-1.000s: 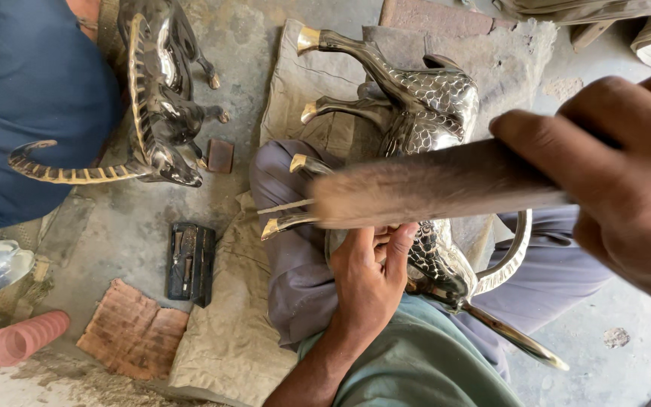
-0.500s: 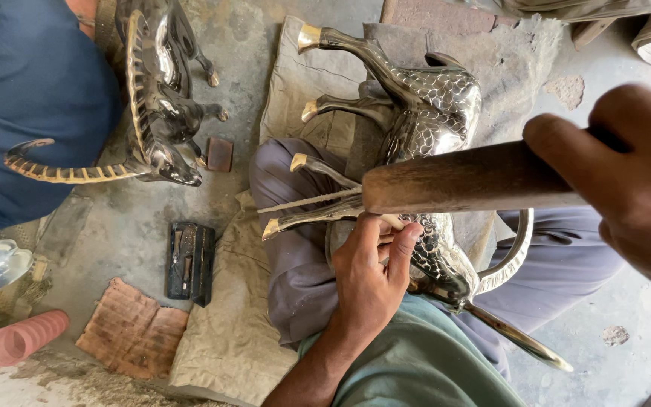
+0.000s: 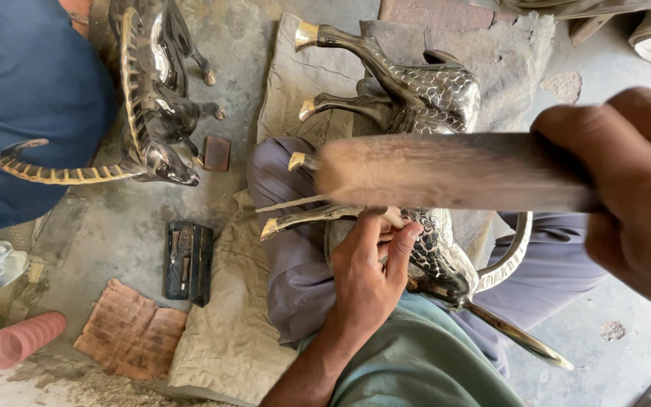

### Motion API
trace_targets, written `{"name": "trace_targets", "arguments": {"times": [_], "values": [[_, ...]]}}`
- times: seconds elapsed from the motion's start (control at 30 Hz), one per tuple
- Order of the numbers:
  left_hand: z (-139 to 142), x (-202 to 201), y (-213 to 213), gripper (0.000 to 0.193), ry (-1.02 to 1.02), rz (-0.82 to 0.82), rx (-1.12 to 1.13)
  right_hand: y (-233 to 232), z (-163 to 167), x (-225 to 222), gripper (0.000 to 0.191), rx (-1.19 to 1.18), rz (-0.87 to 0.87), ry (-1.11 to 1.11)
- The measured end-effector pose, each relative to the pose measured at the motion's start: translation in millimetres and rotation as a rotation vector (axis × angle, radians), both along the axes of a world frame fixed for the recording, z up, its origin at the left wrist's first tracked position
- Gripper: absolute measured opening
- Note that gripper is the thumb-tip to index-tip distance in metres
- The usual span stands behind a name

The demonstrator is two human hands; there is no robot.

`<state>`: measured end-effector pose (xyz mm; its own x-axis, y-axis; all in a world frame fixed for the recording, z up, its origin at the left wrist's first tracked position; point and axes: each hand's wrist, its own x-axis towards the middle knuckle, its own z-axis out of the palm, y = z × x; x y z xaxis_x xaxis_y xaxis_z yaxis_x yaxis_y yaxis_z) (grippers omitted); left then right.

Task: The person sits on the floor and uses a hammer and chisel to engrave a scale pattern onto a silver-colored metal goat statue. They repeatedly strike the chisel to create indentations on the statue's body and legs.

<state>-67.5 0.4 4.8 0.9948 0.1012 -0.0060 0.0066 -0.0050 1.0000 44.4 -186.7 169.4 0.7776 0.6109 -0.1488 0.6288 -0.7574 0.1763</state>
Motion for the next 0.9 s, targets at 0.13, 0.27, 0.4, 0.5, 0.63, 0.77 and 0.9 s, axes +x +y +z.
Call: {"name": "trace_targets", "arguments": {"times": [0.13, 0.27, 0.4, 0.5, 0.63, 0.77, 0.9], "values": [[-0.7, -0.2, 1.0, 0.024, -0.050, 0.009, 0.019, -7.0, -4.6, -5.7, 0.055, 0.084, -0.031, 0.025], [-2.3, -0.2, 1.7, 0.020, -0.023, -0.010, 0.019, -10.3, -6.4, -9.5, 0.055, 0.016, -0.102, 0.069], [-4.4, 1.4, 1.4, 0.020, -0.030, -0.021, 0.044, -9.2, -7.4, -10.6, 0.049, 0.045, -0.160, 0.089], [-4.1, 1.6, 2.4, 0.023, -0.023, -0.026, 0.054, -7.1, -7.1, -8.0, 0.051, 0.009, -0.117, 0.061], [-2.1, 4.5, 3.0, 0.023, -0.051, -0.037, 0.065, -5.6, -7.3, 0.0, 0.057, 0.054, -0.126, 0.102], [2.0, 6.4, 5.0, 0.026, -0.039, -0.036, 0.081, -8.9, -9.9, 4.3, 0.056, -0.049, -0.121, 0.097], [4.2, 8.1, 5.9, 0.026, -0.044, -0.042, 0.054, -16.4, -11.3, 0.3, 0.065, -0.038, -0.269, 0.181]]}}
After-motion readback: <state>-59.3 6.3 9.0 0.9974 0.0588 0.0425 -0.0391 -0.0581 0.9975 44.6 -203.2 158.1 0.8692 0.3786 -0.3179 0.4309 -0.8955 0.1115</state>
